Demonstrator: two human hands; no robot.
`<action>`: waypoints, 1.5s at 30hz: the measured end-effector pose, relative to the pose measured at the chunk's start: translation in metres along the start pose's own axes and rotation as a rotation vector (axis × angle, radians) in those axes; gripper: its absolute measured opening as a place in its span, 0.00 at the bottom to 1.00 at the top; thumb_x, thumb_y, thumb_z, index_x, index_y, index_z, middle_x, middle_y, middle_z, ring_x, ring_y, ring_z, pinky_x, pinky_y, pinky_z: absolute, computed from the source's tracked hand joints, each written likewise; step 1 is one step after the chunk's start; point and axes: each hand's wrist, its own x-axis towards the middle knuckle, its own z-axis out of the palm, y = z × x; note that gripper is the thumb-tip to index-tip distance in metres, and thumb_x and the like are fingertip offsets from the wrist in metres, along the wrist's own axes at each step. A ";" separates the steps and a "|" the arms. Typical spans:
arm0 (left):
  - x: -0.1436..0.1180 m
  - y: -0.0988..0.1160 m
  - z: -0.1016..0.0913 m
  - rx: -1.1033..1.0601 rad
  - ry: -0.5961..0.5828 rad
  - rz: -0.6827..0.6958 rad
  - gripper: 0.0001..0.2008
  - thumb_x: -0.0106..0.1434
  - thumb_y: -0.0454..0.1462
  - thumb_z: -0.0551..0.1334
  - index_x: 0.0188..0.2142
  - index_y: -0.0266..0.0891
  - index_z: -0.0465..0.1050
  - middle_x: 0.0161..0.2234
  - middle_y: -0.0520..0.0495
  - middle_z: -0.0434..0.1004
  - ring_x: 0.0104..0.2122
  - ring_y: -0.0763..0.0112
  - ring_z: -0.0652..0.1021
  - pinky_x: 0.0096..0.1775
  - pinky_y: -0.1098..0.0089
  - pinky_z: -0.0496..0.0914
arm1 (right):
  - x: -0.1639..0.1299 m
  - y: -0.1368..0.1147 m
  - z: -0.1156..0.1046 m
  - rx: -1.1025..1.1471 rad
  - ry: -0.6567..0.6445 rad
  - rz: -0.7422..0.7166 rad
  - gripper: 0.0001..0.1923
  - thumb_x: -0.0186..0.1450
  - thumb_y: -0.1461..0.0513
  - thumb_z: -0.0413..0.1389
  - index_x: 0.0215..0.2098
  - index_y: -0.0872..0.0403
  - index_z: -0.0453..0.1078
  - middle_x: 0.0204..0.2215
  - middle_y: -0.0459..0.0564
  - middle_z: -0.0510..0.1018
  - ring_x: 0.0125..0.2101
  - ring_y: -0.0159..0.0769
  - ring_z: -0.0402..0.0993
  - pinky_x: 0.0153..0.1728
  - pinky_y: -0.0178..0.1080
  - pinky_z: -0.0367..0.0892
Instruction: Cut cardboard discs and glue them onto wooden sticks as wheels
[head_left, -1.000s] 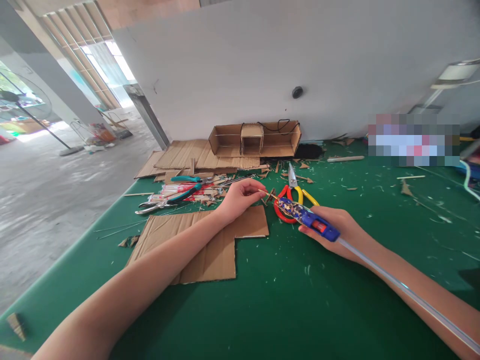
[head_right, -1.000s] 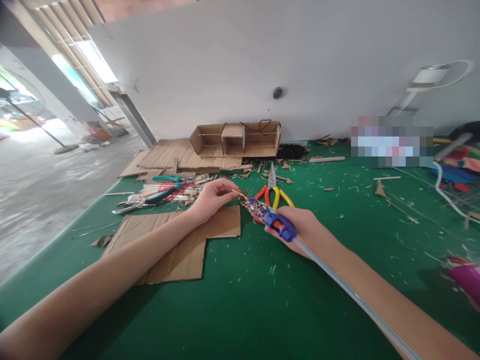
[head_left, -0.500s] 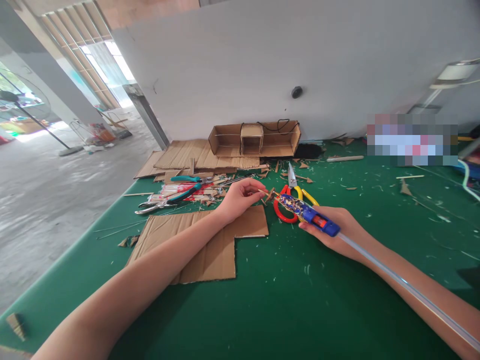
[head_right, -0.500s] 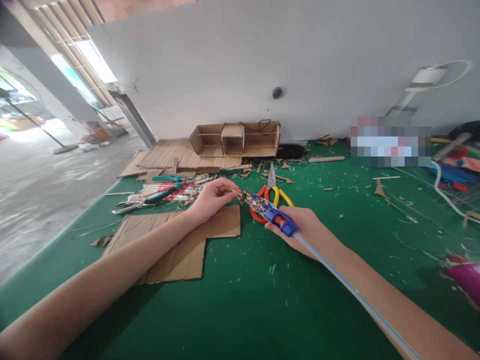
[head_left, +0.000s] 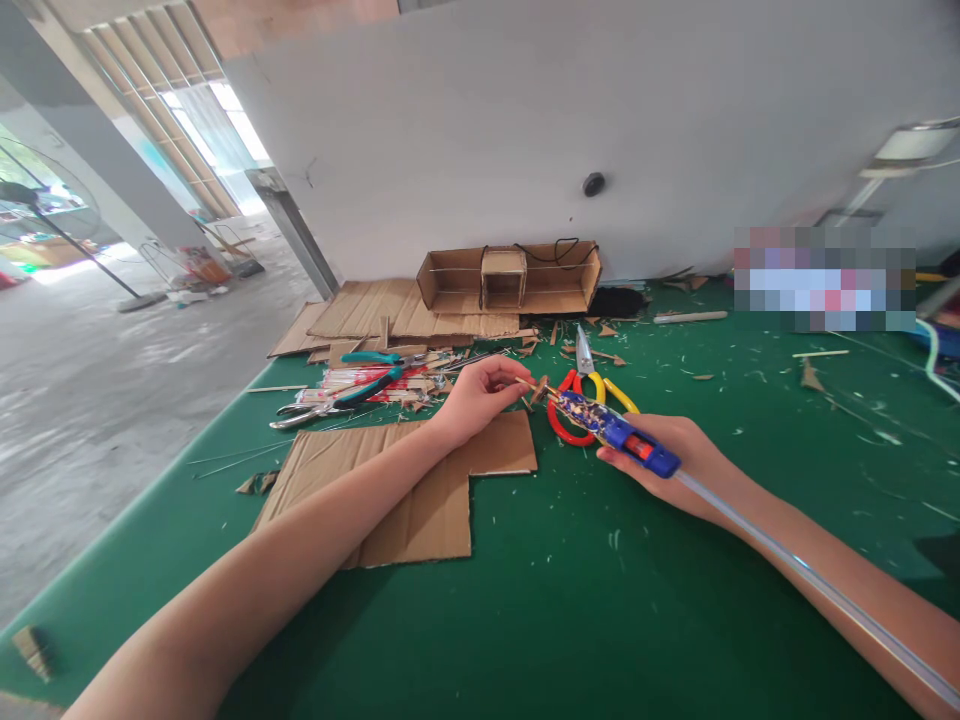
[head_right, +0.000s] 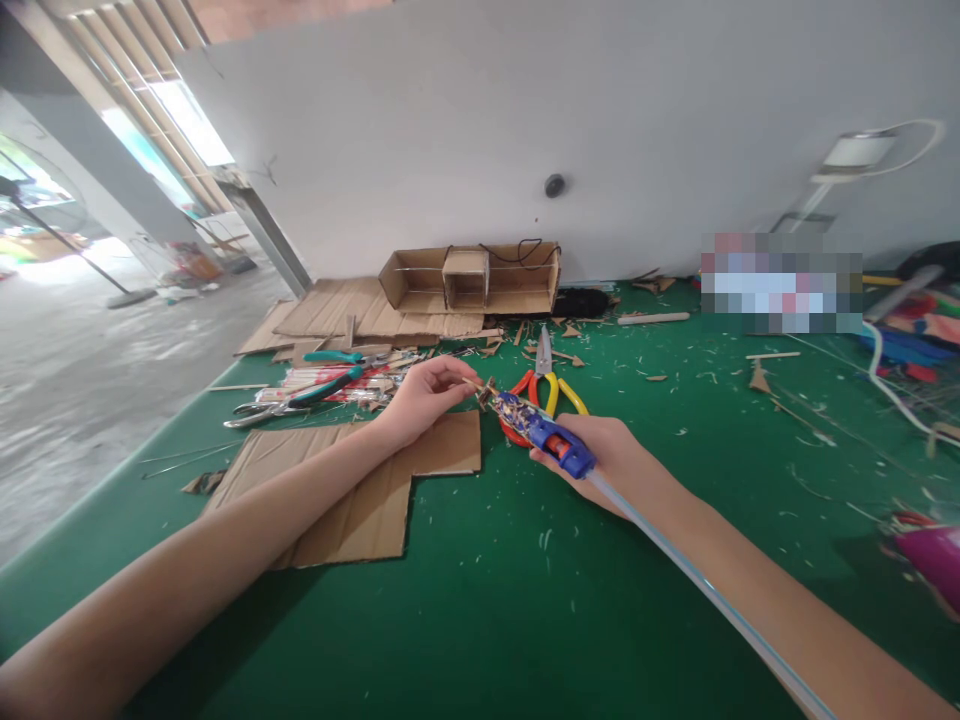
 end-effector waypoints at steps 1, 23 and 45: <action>0.000 0.000 0.000 0.001 0.002 0.002 0.09 0.53 0.36 0.65 0.33 0.34 0.70 0.32 0.47 0.77 0.32 0.74 0.76 0.37 0.71 0.68 | 0.000 -0.001 0.000 -0.018 0.008 -0.018 0.09 0.61 0.57 0.52 0.25 0.52 0.66 0.20 0.44 0.71 0.19 0.30 0.67 0.21 0.33 0.63; 0.000 0.001 0.000 0.035 -0.012 -0.004 0.09 0.54 0.36 0.64 0.34 0.34 0.70 0.32 0.46 0.76 0.32 0.74 0.75 0.37 0.71 0.67 | 0.000 0.004 0.001 0.060 -0.013 0.057 0.10 0.61 0.55 0.53 0.27 0.52 0.68 0.20 0.44 0.72 0.20 0.30 0.67 0.21 0.32 0.63; 0.000 0.001 -0.001 0.013 -0.019 -0.002 0.09 0.54 0.36 0.64 0.34 0.34 0.70 0.32 0.47 0.76 0.32 0.74 0.75 0.38 0.70 0.68 | 0.002 0.004 0.003 0.091 -0.019 0.084 0.10 0.60 0.55 0.53 0.26 0.51 0.67 0.22 0.45 0.73 0.22 0.32 0.69 0.23 0.35 0.64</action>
